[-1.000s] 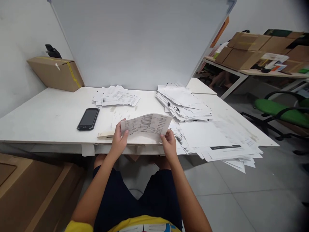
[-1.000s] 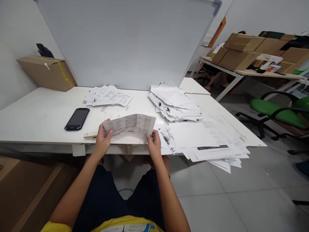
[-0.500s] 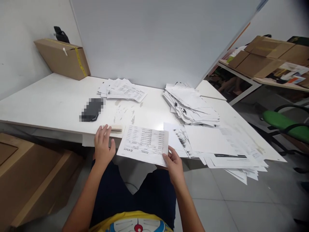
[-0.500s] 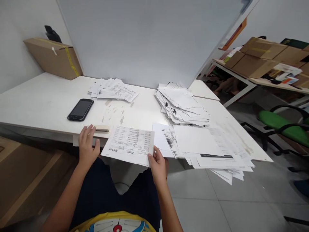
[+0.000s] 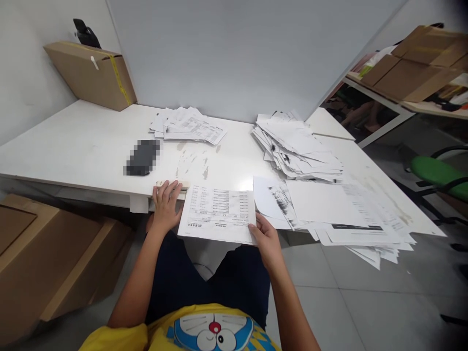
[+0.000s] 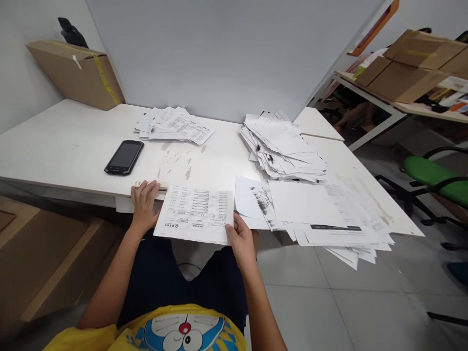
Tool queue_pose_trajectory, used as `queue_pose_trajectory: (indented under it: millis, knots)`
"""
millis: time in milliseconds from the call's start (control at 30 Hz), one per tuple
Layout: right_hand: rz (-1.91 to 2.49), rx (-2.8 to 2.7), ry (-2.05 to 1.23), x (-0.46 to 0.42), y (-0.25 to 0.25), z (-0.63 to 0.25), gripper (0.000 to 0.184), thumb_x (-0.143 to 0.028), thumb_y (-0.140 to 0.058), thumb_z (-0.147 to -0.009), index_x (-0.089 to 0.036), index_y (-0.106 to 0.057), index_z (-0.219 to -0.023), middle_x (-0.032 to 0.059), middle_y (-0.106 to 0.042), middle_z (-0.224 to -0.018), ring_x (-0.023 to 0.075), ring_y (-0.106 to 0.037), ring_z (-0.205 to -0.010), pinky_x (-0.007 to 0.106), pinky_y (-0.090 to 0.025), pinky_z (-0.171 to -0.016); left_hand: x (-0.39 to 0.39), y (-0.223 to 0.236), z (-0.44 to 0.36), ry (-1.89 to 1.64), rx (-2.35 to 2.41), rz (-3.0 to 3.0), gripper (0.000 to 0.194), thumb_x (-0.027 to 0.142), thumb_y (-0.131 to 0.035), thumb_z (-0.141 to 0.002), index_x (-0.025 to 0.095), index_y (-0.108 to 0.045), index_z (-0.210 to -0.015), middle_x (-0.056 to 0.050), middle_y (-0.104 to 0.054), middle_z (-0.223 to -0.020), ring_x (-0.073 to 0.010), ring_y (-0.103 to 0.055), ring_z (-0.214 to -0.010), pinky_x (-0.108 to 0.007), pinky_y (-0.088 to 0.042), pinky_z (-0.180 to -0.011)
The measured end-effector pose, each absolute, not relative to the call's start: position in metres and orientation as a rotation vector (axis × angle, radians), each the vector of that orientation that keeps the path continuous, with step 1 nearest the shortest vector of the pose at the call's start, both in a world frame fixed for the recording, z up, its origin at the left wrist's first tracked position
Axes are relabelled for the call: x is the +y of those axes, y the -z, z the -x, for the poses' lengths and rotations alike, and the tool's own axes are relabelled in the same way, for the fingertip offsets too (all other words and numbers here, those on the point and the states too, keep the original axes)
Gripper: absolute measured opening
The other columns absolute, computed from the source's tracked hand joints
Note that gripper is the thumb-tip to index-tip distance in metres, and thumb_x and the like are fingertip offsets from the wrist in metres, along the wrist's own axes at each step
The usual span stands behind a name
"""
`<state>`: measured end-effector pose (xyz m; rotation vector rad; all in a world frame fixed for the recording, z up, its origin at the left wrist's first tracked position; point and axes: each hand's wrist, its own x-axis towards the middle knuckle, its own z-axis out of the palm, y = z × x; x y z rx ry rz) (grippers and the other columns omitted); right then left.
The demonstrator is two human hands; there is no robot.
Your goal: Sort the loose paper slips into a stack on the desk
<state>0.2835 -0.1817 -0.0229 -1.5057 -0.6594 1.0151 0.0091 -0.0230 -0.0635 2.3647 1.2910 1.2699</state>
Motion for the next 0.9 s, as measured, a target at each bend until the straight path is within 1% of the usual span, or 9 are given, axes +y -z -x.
queue_pose_trajectory:
  millis: [100, 233, 367, 467, 567, 633, 700, 800, 900]
  knots:
    - [1.536, -0.692, -0.995, -0.182, 0.023, -0.284, 0.055, -0.046, -0.072, -0.076, -0.022, -0.067, -0.125, 0.007, -0.076, -0.099, 0.028, -0.069, -0.092, 0.045, -0.057, -0.084, -0.021, 0.066, -0.01, -1.279, 1.283, -2.32, 0.066, 0.054, -0.065, -0.082, 0.024, -0.053, -0.14, -0.014, -0.054, -0.144, -0.0353, -0.035, -0.145, -0.054, 0.0, -0.125]
    - [1.503, -0.669, -1.006, -0.18, 0.019, -0.282, 0.057, -0.048, -0.073, -0.075, -0.021, -0.066, -0.125, 0.0074, -0.076, -0.1, 0.029, -0.07, -0.095, 0.047, -0.056, -0.087, -0.016, 0.071, -0.01, -1.267, 1.297, -2.337, 0.073, 0.053, -0.075, -0.074, 0.023, -0.056, -0.138, -0.016, -0.055, -0.142, -0.0376, -0.036, -0.144, -0.054, -0.001, -0.125]
    - [1.465, -0.623, -1.039, -0.178, 0.013, -0.279, 0.062, -0.049, -0.077, -0.072, -0.021, -0.065, -0.125, 0.0086, -0.077, -0.103, 0.0307, -0.07, -0.098, 0.048, -0.057, -0.086, -0.011, 0.075, -0.011, -1.271, 1.339, -2.297, 0.064, 0.046, -0.076, -0.076, 0.025, -0.06, -0.134, -0.015, -0.058, -0.138, -0.037, -0.04, -0.14, -0.055, -0.001, -0.125]
    - [1.45, -0.599, -1.067, -0.179, 0.011, -0.279, 0.062, -0.048, -0.079, -0.07, -0.02, -0.065, -0.124, 0.0091, -0.077, -0.104, 0.0312, -0.071, -0.098, 0.047, -0.058, -0.085, -0.005, 0.072, -0.012, -1.269, 1.354, -2.271, 0.055, 0.043, -0.072, -0.081, 0.027, -0.062, -0.132, -0.014, -0.061, -0.132, -0.0343, -0.045, -0.135, -0.054, -0.005, -0.125]
    - [1.446, -0.58, -1.096, -0.18, 0.011, -0.279, 0.062, -0.047, -0.079, -0.069, -0.021, -0.065, -0.123, 0.0088, -0.077, -0.105, 0.0313, -0.071, -0.099, 0.048, -0.058, -0.086, 0.003, 0.066, -0.012, -1.222, 1.37, -2.346, 0.047, 0.042, -0.066, -0.087, 0.028, -0.062, -0.132, -0.013, -0.063, -0.126, -0.0315, -0.05, -0.13, -0.053, -0.014, -0.125]
    - [1.437, -0.572, -1.112, -0.181, 0.012, -0.279, 0.061, -0.047, -0.078, -0.07, -0.022, -0.064, -0.124, 0.0084, -0.077, -0.106, 0.0315, -0.071, -0.1, 0.048, -0.058, -0.087, 0.006, 0.062, -0.012, -1.201, 1.365, -2.48, 0.044, 0.041, -0.063, -0.09, 0.027, -0.061, -0.131, -0.013, -0.064, -0.124, -0.0306, -0.052, -0.129, -0.053, -0.02, -0.124]
    - [1.429, -0.564, -1.122, -0.18, 0.013, -0.279, 0.059, -0.046, -0.077, -0.071, -0.023, -0.064, -0.123, 0.0079, -0.077, -0.106, 0.0315, -0.071, -0.101, 0.049, -0.058, -0.087, 0.009, 0.06, -0.013, -1.217, 1.357, -2.639, 0.04, 0.038, -0.058, -0.093, 0.024, -0.06, -0.131, -0.014, -0.065, -0.126, -0.0298, -0.051, -0.133, -0.053, -0.026, -0.122]
    - [1.425, -0.557, -1.121, -0.179, 0.015, -0.279, 0.056, -0.045, -0.077, -0.07, -0.024, -0.065, -0.121, 0.0067, -0.077, -0.103, 0.0308, -0.071, -0.1, 0.049, -0.057, -0.091, 0.011, 0.06, -0.014, -1.273, 1.352, -2.811, 0.033, 0.026, -0.046, -0.099, 0.022, -0.058, -0.13, -0.013, -0.064, -0.134, -0.0265, -0.049, -0.138, -0.051, -0.034, -0.118]
    - [1.429, -0.574, -1.122, -0.178, 0.017, -0.279, 0.056, -0.045, -0.076, -0.07, -0.024, -0.065, -0.121, 0.0064, -0.078, -0.103, 0.031, -0.071, -0.1, 0.05, -0.056, -0.091, 0.011, 0.06, -0.014, -1.29, 1.313, -2.852, 0.036, 0.021, -0.041, -0.101, 0.022, -0.057, -0.133, -0.012, -0.066, -0.134, -0.024, -0.056, -0.133, -0.046, -0.039, -0.115]
